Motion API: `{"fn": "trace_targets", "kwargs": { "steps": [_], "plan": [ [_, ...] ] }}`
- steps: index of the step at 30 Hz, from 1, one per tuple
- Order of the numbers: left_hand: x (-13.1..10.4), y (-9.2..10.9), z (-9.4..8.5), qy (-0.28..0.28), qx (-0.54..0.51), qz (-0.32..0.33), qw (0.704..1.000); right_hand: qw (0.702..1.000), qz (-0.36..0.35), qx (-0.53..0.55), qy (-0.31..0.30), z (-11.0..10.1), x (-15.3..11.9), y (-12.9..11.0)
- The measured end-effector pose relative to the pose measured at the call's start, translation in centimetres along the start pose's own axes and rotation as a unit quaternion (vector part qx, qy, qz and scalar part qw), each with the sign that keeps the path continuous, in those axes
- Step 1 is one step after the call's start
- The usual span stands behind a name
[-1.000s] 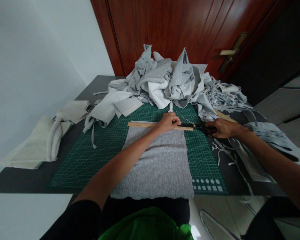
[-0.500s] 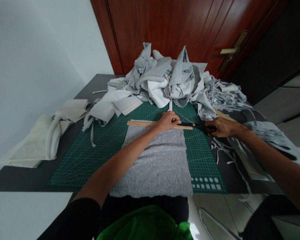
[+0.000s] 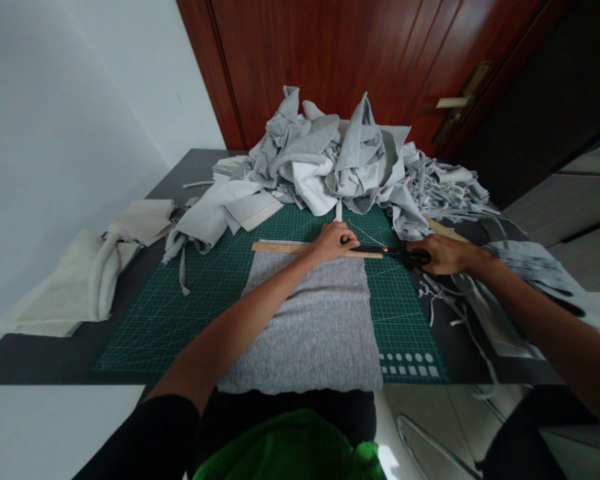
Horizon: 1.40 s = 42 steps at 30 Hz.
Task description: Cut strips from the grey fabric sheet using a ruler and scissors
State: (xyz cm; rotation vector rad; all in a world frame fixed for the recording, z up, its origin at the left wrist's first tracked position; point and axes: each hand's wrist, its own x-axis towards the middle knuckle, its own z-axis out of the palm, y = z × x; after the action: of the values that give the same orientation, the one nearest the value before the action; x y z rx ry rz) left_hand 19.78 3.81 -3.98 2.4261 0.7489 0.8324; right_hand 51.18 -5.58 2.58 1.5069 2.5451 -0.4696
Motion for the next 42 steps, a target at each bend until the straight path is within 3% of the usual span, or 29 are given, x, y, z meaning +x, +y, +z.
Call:
{"fn": "trace_targets", "kwargs": {
  "steps": [11,27,38,42],
  "plan": [
    [0.0,0.1,-0.2,0.0,0.008,-0.012,1.0,1.0,0.009,0.005,0.011,-0.1,-0.2,-0.3],
    [0.0,-0.2,-0.1,0.011,-0.011,0.002,1.0,0.999,-0.008,0.005,0.036,0.3,1.8,-0.8],
    [0.1,-0.1,-0.8,-0.038,-0.094,-0.021,0.995,0.999,-0.016,0.0,0.038,0.2,1.7,-0.7],
    [0.4,0.0,-2.1,-0.04,-0.102,-0.034,0.993,0.999,-0.016,0.001,0.037,0.2,1.7,-0.8]
  ]
}}
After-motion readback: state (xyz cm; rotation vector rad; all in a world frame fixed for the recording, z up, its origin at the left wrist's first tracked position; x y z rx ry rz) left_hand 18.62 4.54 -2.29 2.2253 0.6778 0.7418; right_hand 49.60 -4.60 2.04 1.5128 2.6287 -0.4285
